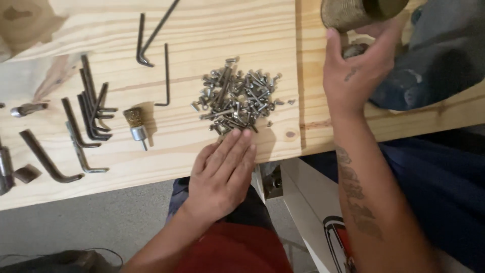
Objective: Adjusting a vise on a drill press and then collecting screws from a workbench into a metal can.
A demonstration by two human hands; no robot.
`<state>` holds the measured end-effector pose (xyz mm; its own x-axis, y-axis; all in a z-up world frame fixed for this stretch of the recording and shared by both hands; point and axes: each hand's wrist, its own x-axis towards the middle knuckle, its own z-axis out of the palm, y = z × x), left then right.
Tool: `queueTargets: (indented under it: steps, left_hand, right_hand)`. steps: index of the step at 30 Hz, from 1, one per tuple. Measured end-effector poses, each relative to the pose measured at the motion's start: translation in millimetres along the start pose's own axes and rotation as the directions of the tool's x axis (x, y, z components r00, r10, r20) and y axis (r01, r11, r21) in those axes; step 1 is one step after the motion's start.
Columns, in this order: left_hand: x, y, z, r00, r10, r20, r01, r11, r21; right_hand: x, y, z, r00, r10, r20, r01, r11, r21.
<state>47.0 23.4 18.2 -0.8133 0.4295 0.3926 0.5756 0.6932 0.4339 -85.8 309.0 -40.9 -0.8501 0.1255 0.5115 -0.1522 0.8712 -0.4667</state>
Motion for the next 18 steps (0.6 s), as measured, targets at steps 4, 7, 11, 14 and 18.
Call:
queueTargets:
  steps: [4, 7, 11, 14, 18]
  left_hand:
    - [-3, -1, 3, 0.999, -0.017, 0.045, 0.017, 1.000, 0.004]
    - [-12, -2, 6, 0.998, -0.008, 0.058, 0.014, 0.994, -0.104]
    - [-18, -3, -3, 0.997, 0.059, 0.054, -0.052, 0.992, -0.116]
    - [-20, -3, -9, 0.994, 0.092, 0.053, -0.084, 0.986, -0.141]
    - [-28, -6, -5, 0.994, 0.041, 0.104, -0.029, 0.993, -0.116]
  right_hand:
    - [-14, 26, 6, 0.998, 0.065, 0.016, -0.064, 0.996, -0.058]
    - [-8, 14, 3, 0.998, 0.051, 0.024, -0.049, 0.997, -0.053]
    - [9, -21, -7, 0.999, 0.030, 0.019, -0.029, 0.996, -0.081]
    - [20, -40, -9, 0.999, -0.041, 0.008, 0.042, 0.998, -0.039]
    - [9, -19, -5, 0.999, -0.053, -0.004, 0.052, 0.996, -0.076]
